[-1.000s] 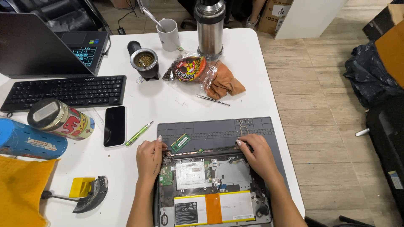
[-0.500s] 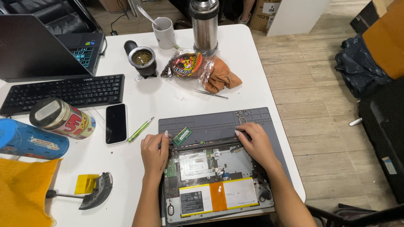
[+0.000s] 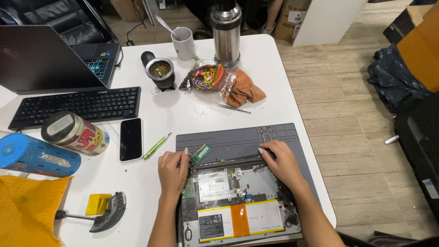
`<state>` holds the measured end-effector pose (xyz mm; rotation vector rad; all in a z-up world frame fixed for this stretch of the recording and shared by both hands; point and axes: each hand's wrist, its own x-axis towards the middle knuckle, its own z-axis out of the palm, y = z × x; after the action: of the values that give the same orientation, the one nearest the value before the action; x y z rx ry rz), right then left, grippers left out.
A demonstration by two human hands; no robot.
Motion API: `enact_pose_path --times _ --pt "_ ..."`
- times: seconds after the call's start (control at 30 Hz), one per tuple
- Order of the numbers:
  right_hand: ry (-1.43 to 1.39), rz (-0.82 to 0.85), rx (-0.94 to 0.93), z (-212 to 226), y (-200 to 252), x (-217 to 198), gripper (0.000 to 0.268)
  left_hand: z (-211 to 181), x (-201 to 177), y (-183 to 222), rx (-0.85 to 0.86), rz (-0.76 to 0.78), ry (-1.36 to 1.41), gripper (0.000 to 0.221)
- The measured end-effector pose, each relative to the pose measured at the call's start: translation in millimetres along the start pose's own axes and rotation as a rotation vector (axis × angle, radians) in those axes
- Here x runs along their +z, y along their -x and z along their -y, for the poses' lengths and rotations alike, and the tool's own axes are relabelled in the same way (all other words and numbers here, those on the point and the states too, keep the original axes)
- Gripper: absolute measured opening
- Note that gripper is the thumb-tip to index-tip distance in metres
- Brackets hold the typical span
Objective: Cleaning the internal battery area of a laptop with a cloth and pressing down on internal components to ensure connections.
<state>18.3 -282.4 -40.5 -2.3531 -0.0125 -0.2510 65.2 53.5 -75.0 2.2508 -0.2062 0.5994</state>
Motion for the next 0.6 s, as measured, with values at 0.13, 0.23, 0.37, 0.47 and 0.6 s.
enact_pose_path --times 0.13,0.23,0.37,0.47,0.6 --pt "0.011 -0.005 -0.018 -0.2 0.7 1.3 0.017 0.1 0.1 -0.4 -0.015 0.005 0.026 0.033" --pt "-0.001 -0.001 -0.005 0.3 0.5 0.1 0.017 1.9 1.1 0.0 -0.012 0.002 0.029 0.032" --pt "-0.015 0.005 -0.005 -1.5 0.2 0.5 0.018 1.7 0.5 0.4 -0.021 0.008 0.023 0.031" --pt "-0.011 0.001 -0.014 -2.2 -0.1 1.4 0.017 5.6 3.1 0.9 -0.025 0.003 0.033 0.031" --pt "0.003 -0.007 -0.015 -2.4 0.7 1.6 0.016 5.4 3.1 0.8 -0.027 -0.002 0.03 0.031"
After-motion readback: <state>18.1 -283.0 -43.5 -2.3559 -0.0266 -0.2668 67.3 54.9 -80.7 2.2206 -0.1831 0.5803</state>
